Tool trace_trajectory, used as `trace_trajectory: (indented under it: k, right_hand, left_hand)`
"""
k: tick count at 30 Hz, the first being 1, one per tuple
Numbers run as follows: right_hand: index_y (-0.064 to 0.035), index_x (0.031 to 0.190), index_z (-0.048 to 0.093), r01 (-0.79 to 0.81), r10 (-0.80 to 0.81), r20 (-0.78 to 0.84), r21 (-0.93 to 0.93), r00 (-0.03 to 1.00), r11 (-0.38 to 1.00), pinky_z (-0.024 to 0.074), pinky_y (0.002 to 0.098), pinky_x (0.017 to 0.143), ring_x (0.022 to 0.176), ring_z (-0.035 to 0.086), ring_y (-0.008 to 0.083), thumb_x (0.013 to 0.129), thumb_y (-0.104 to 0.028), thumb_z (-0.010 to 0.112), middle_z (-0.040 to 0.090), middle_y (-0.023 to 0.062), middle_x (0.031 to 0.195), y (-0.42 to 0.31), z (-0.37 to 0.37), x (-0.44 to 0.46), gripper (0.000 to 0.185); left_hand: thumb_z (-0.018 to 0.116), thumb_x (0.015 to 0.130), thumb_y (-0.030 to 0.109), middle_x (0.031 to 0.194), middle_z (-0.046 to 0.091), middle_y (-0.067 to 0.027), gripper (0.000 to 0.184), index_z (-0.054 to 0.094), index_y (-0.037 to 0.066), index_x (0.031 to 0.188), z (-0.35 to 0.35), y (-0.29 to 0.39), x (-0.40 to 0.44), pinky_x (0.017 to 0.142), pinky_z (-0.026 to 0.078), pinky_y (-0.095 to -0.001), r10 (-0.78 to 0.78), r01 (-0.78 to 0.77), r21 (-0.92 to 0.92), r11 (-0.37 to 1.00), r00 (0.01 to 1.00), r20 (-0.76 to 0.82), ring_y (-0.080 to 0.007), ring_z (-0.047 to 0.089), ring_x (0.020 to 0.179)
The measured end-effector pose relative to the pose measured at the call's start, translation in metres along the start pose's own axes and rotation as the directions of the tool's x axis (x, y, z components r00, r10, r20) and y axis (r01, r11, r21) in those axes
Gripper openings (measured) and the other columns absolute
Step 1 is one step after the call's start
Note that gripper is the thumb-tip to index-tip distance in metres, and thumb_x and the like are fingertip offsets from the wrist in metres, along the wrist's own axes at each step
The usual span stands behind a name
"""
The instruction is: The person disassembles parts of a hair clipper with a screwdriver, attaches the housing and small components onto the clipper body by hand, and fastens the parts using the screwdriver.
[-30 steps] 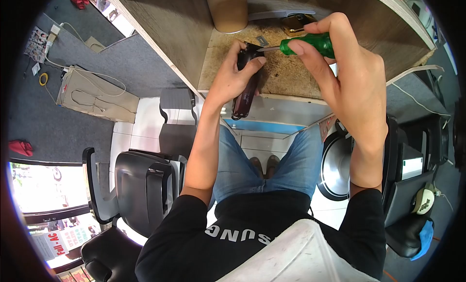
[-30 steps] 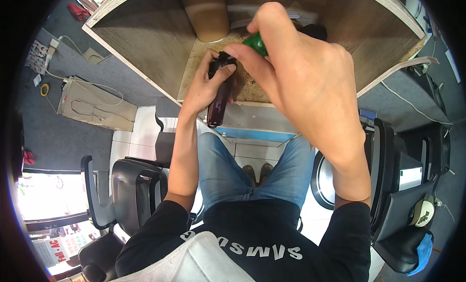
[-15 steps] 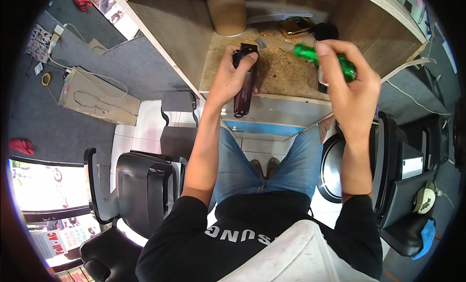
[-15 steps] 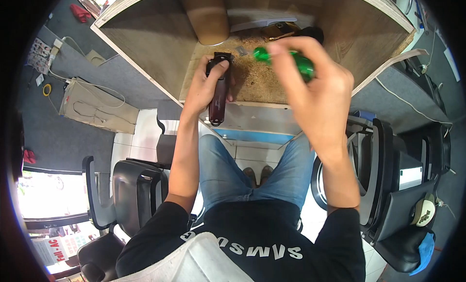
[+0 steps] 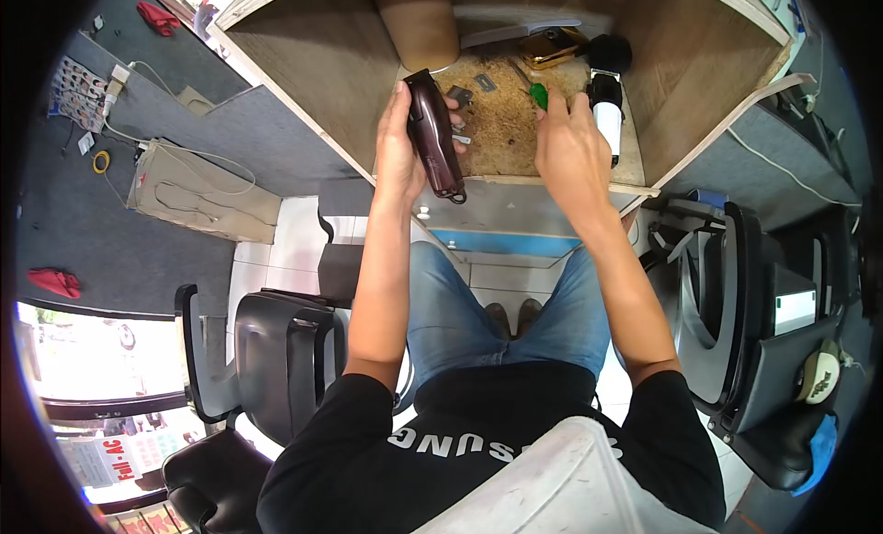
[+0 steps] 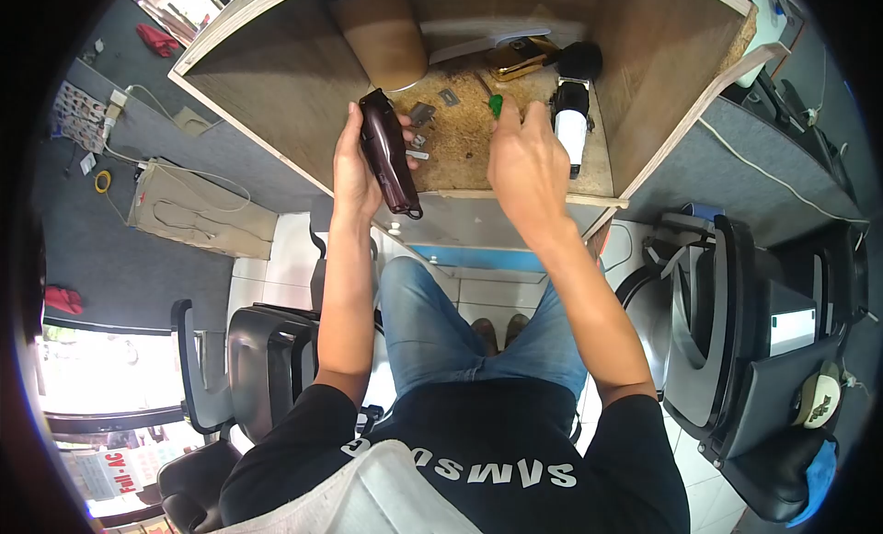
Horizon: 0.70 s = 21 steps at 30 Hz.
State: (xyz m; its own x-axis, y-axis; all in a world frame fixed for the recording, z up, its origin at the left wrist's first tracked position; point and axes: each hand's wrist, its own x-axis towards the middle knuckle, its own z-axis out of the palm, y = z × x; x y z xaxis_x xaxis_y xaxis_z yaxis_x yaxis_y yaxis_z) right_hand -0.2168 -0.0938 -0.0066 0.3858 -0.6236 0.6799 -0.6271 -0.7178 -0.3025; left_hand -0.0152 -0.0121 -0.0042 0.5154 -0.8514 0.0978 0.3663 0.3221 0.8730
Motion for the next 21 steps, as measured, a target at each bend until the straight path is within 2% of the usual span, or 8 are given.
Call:
trace_trajectory:
  k: [3, 4, 8, 11, 12, 15, 16, 21]
  right_hand:
    - [0.0087, 0.123, 0.069, 0.044, -0.047, -0.026, -0.111, 0.999, 0.993, 0.0562, 0.0421, 0.071, 0.080, 0.067, 0.0327, 0.086, -0.002, 0.069, 0.062, 0.0174, 0.092, -0.004, 0.008, -0.003, 0.038]
    - [0.0083, 0.122, 0.070, 0.047, -0.051, -0.028, -0.115, 0.998, 0.992, 0.0560, 0.0414, 0.072, 0.081, 0.067, 0.0317, 0.084, -0.002, 0.070, 0.062, 0.0164, 0.091, -0.005, 0.011, -0.004, 0.039]
    - [0.0052, 0.115, 0.073, 0.069, -0.062, 0.053, -0.141, 0.997, 0.988, 0.0550, 0.0406, 0.075, 0.085, 0.067, 0.0300, 0.084, -0.004, 0.069, 0.063, 0.0135, 0.088, -0.003, 0.013, -0.005, 0.032]
    - [0.0052, 0.114, 0.073, 0.078, -0.075, 0.026, -0.129, 0.997, 0.989, 0.0546, 0.0439, 0.075, 0.085, 0.067, 0.0319, 0.088, -0.010, 0.072, 0.062, 0.0148, 0.088, -0.001, 0.019, -0.004, 0.030]
    - [0.0041, 0.113, 0.074, 0.081, -0.078, 0.024, -0.140, 0.997, 0.987, 0.0544, 0.0430, 0.075, 0.085, 0.067, 0.0308, 0.086, -0.008, 0.071, 0.063, 0.0138, 0.088, -0.001, 0.020, -0.004, 0.029]
    - [0.0017, 0.110, 0.075, 0.078, -0.076, 0.018, -0.153, 0.997, 0.985, 0.0533, 0.0414, 0.075, 0.087, 0.067, 0.0289, 0.084, -0.006, 0.069, 0.064, 0.0119, 0.090, -0.002, 0.022, -0.004, 0.028]
    - [0.0013, 0.110, 0.075, 0.069, -0.068, 0.017, -0.143, 0.998, 0.987, 0.0525, 0.0414, 0.075, 0.088, 0.066, 0.0291, 0.084, -0.006, 0.070, 0.064, 0.0121, 0.091, -0.002, 0.023, -0.004, 0.027]
    - [-0.0006, 0.108, 0.074, 0.057, -0.058, -0.016, -0.063, 0.998, 0.996, 0.0464, 0.0427, 0.082, 0.096, 0.062, 0.0305, 0.087, -0.008, 0.073, 0.062, 0.0130, 0.098, -0.013, 0.013, 0.004, 0.023]
  left_hand:
    - [0.047, 0.112, 0.056, 0.105, 0.069, -0.0114, 0.056, 0.060, 0.003, 0.125, -0.015, 0.001, 0.001, 0.050, 0.059, -0.0344, -0.102, 0.118, -0.166, 0.979, 0.989, 0.103, -0.0194, 0.072, 0.086]
    - [0.048, 0.111, 0.058, 0.103, 0.067, -0.0094, 0.058, 0.059, 0.003, 0.123, -0.017, 0.002, 0.002, 0.048, 0.057, -0.0330, -0.103, 0.124, -0.190, 0.974, 0.988, 0.116, -0.0199, 0.071, 0.079]
    - [0.052, 0.108, 0.063, 0.098, 0.067, -0.0111, 0.059, 0.057, 0.005, 0.116, -0.029, 0.007, 0.014, 0.042, 0.052, -0.0260, -0.121, 0.287, -0.464, 0.838, 0.927, 0.354, -0.0189, 0.065, 0.073]
    - [0.057, 0.105, 0.065, 0.090, 0.067, -0.0109, 0.058, 0.057, 0.007, 0.112, -0.032, 0.012, 0.018, 0.045, 0.057, -0.0272, -0.150, 0.216, -0.358, 0.908, 0.968, 0.204, -0.0185, 0.067, 0.070]
    - [0.062, 0.103, 0.065, 0.088, 0.069, -0.0118, 0.059, 0.060, 0.006, 0.109, -0.031, 0.014, 0.018, 0.055, 0.066, -0.0315, -0.169, 0.217, -0.341, 0.915, 0.972, 0.165, -0.0198, 0.068, 0.067]
    - [0.064, 0.101, 0.063, 0.093, 0.072, -0.0144, 0.062, 0.063, 0.002, 0.108, -0.026, 0.015, 0.018, 0.065, 0.070, -0.0346, -0.192, 0.180, -0.249, 0.952, 0.981, -0.025, -0.0217, 0.070, 0.067]
    - [0.062, 0.103, 0.060, 0.096, 0.073, -0.0171, 0.064, 0.065, -0.003, 0.112, -0.024, 0.015, 0.017, 0.065, 0.069, -0.0341, -0.190, 0.186, -0.260, 0.948, 0.982, 0.009, -0.0225, 0.070, 0.069]
    - [0.053, 0.106, 0.057, 0.101, 0.072, -0.0190, 0.066, 0.064, -0.006, 0.120, -0.035, 0.015, 0.018, 0.055, 0.063, -0.0291, -0.194, 0.267, -0.365, 0.892, 0.955, 0.225, -0.0196, 0.065, 0.068]
